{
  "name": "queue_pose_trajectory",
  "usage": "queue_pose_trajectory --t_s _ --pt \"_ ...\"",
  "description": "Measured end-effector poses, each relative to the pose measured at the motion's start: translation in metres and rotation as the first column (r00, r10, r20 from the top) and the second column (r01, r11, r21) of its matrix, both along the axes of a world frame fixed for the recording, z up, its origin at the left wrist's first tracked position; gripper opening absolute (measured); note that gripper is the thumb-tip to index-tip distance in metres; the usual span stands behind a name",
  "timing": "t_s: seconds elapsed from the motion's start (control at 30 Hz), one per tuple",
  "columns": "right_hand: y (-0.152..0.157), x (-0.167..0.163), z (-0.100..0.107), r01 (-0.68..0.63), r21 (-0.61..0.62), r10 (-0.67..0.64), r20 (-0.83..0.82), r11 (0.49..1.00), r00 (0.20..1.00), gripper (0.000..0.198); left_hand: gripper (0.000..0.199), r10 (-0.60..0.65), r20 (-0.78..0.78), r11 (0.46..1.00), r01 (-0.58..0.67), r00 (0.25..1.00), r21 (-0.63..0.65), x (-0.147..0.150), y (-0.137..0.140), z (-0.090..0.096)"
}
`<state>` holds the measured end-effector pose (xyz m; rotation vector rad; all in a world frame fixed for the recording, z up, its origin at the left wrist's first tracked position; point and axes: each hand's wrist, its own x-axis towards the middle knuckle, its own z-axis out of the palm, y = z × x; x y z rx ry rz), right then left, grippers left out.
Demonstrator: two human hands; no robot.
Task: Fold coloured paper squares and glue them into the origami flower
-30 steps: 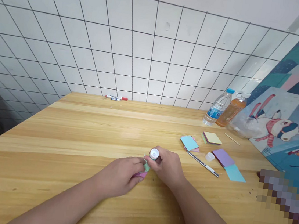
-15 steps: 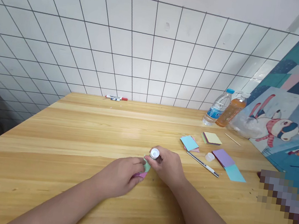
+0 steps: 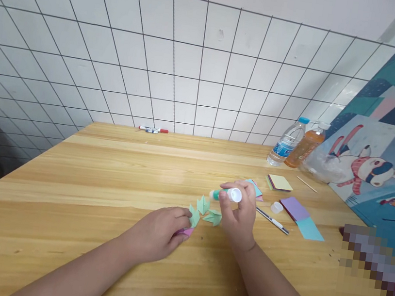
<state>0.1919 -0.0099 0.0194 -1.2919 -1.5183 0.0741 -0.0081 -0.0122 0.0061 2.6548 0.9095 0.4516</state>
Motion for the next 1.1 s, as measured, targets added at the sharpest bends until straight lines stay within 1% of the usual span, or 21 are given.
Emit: queue_pose_trajectory --t_s 0.03,0.07,0.13,0.17,0.27,0.3,0.37,0.43,0.53,0.63,0.73,0.8,0.9,1.0,1.1 --pt "0.001 0.002 0.001 -0.002 0.017 0.002 0.025 1.0 1.0 0.018 0.019 -0.001 0.007 1.0 0.0 1.0 0.01 0.0 0.0 0.0" --pt "0.002 0.003 0.002 -0.025 0.004 0.025 0.069 1.0 0.997 0.017 0.019 0.0 0.01 1.0 0.0 1.0 0.021 0.001 0.0 -0.001" --pt "0.004 0.004 0.001 -0.06 -0.089 0.076 0.197 0.994 0.977 0.019 0.017 0.004 0.007 0.999 -0.004 1.0 0.038 0.001 0.0 -0.001" --pt "0.005 0.005 0.001 -0.058 -0.15 0.098 0.27 0.987 0.958 0.024 0.017 0.007 0.003 0.999 -0.007 1.0 0.045 0.002 0.0 0.0" --pt "0.007 0.005 -0.003 -0.004 -0.302 0.147 0.451 0.953 0.88 0.043 0.016 0.016 -0.011 0.998 -0.015 1.0 0.067 0.002 0.0 0.0" --pt "0.007 0.005 -0.005 0.019 -0.338 0.158 0.487 0.941 0.859 0.046 0.016 0.018 -0.017 0.997 -0.017 1.0 0.074 0.002 -0.001 0.0" --pt "0.008 0.006 -0.01 0.062 -0.386 0.166 0.529 0.92 0.832 0.045 0.016 0.024 -0.03 0.996 -0.022 0.999 0.086 0.002 -0.001 0.001" --pt "0.01 0.006 -0.015 0.103 -0.423 0.159 0.539 0.9 0.827 0.037 0.015 0.03 -0.039 0.995 -0.027 0.999 0.094 0.002 0.0 0.001" --pt "0.013 0.007 -0.021 0.122 -0.469 0.163 0.522 0.875 0.837 0.02 0.015 0.034 -0.037 0.994 -0.03 0.999 0.101 0.002 0.0 0.0" --pt "0.016 0.007 -0.024 0.121 -0.471 0.155 0.506 0.874 0.848 0.01 0.014 0.033 -0.032 0.995 -0.03 0.999 0.097 0.002 0.001 -0.001" --pt "0.016 0.007 -0.021 0.101 -0.468 0.15 0.47 0.878 0.87 0.009 0.014 0.028 -0.021 0.995 -0.026 0.999 0.093 0.001 0.001 -0.001" --pt "0.015 0.008 -0.015 0.06 -0.483 0.168 0.414 0.873 0.895 0.009 0.014 0.028 -0.018 0.995 -0.027 0.999 0.094 0.001 0.001 -0.001" --pt "0.01 0.011 -0.004 -0.034 -0.535 0.245 0.328 0.844 0.912 0.008 0.013 0.031 -0.037 0.996 -0.028 0.999 0.088 0.001 0.001 -0.001" --pt "0.004 0.013 0.002 -0.092 -0.589 0.34 0.326 0.803 0.882 0.009 0.012 0.033 -0.057 0.996 -0.028 0.998 0.088 0.001 0.001 -0.001" --pt "0.001 0.01 0.0 -0.051 -0.585 0.348 0.408 0.809 0.844 0.012 0.012 0.035 -0.055 0.995 -0.03 0.998 0.092 0.001 0.001 -0.001"
